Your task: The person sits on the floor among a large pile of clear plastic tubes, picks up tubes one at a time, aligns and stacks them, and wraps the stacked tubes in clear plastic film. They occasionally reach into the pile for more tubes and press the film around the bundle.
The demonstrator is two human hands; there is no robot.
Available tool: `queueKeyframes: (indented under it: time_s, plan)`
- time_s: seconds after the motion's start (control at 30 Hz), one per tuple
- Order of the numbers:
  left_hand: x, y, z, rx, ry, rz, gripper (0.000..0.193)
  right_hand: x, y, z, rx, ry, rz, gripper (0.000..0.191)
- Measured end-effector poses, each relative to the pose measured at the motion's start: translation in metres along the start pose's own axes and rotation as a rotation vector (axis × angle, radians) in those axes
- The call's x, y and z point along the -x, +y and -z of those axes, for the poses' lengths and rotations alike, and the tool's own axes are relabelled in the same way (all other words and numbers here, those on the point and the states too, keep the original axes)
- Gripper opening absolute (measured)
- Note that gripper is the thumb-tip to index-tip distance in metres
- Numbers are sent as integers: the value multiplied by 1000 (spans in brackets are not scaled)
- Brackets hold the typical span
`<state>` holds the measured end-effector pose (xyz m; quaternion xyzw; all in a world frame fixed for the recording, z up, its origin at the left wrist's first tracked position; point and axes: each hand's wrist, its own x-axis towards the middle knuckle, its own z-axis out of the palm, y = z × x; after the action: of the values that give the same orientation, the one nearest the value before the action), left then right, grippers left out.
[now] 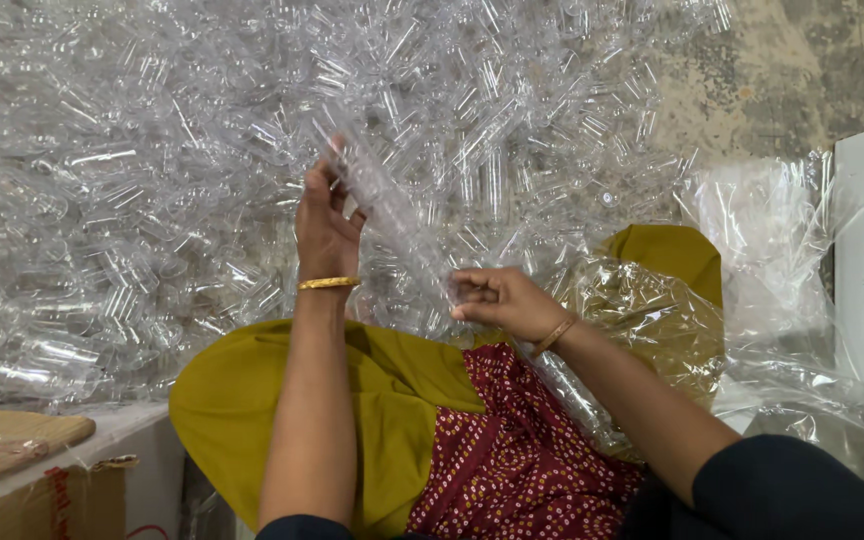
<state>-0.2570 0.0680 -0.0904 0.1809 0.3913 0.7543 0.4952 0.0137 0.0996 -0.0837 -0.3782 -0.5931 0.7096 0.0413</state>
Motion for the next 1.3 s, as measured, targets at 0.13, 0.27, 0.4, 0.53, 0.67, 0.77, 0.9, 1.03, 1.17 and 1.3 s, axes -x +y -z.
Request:
queueKeyframes:
  time_s: [0.13,0.27,0.4,0.53,0.67,0.77,0.9,1.03,1.17,1.3]
  plan:
    - [13,-5,-7,-43,-88,-26,59,7,8,-10,-93,-65,-27,65]
    - [25,-4,-15,1,-84,39,60,19,8,-13,-145,12,-194,67]
    - [23,0,-23,68,-120,105,66,28,6,-13,-268,19,-177,72]
    - [22,-2,-25,211,-183,126,65,31,5,-13,-180,10,-208,73]
    - [25,-3,-23,71,-205,47,62,33,6,-15,-183,-2,-191,72]
    - [26,-3,-22,39,-166,84,65,37,6,-16,-185,13,-161,73]
    - [23,-6,-21,89,-162,93,62,40,6,-14,-77,47,-95,76]
    - [15,-10,-16,-22,-106,50,45,40,8,-10,47,32,-101,75]
    - [7,2,-9,-45,50,0,38,49,3,-10,170,36,-179,74]
    - [12,22,-12,-268,53,-13,39,73,-31,3,292,194,-198,64]
